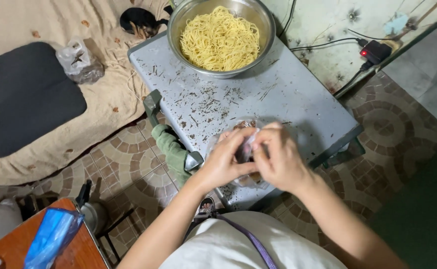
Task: Portioning cooked meat from a large container into individual small plastic bags for storage or sale.
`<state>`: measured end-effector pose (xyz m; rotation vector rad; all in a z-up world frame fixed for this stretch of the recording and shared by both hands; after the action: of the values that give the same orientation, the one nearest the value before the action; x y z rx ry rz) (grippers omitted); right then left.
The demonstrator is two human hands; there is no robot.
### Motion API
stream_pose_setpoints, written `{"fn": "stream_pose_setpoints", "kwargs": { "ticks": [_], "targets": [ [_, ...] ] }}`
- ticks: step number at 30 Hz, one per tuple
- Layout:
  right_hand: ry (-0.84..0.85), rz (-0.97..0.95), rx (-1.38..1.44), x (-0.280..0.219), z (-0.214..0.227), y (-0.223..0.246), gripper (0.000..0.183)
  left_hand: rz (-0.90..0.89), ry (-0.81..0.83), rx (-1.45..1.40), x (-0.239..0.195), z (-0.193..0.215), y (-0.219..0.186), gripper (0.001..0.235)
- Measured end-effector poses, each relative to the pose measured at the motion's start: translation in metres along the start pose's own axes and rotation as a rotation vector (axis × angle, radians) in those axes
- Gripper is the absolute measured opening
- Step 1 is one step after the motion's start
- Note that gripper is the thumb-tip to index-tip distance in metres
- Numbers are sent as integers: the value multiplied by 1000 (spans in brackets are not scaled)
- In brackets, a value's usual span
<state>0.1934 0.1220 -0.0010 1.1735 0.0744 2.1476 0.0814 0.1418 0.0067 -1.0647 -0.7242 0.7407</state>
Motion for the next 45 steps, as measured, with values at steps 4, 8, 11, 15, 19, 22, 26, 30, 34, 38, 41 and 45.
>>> {"fn": "stream_pose_setpoints", "kwargs": {
  "ticks": [4,8,11,15,19,22,26,30,34,38,41,45],
  "targets": [
    [79,128,-25,33,-7,42,10,-88,-55,214,4,-11,-1,56],
    [284,235,-105,53,-8,75,22,-141,-104,187,3,-19,37,21],
    [360,332,-275,61,-4,84,24,-138,-129,245,-1,-22,34,17],
    [358,382,-344,61,18,88,34,-63,-145,283,5,-25,33,20],
    [280,78,-134,78,61,63,24,-31,-100,194,8,-24,37,33],
    [390,-176,38,57,49,20,34,-33,-74,171,7,-25,28,23],
    [415,-400,279,31,25,-7,19,-67,-55,107,9,-28,30,19],
    [419,-379,173,13,20,-23,11,-32,-35,46,12,-19,22,7],
    [180,-331,100,4,27,-24,10,130,4,-218,22,-8,33,4],
    [80,117,-117,-11,29,-2,15,351,208,-566,28,-11,61,17],
    [135,264,-51,3,26,28,13,391,285,-573,34,-15,61,21],
    [238,246,63,-3,19,10,10,353,274,-296,37,-8,37,14]
  ]
}}
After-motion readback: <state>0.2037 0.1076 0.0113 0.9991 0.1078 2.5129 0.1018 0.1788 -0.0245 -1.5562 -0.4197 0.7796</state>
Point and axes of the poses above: each hand's wrist, its own x-axis towards the middle knuckle, its own z-axis out of the back of the hand, y = z × x, the point moved 10 cm from there along x, towards the middle knuckle, and after that the axes turned 14 degrees about z, right-handed, at the moved point
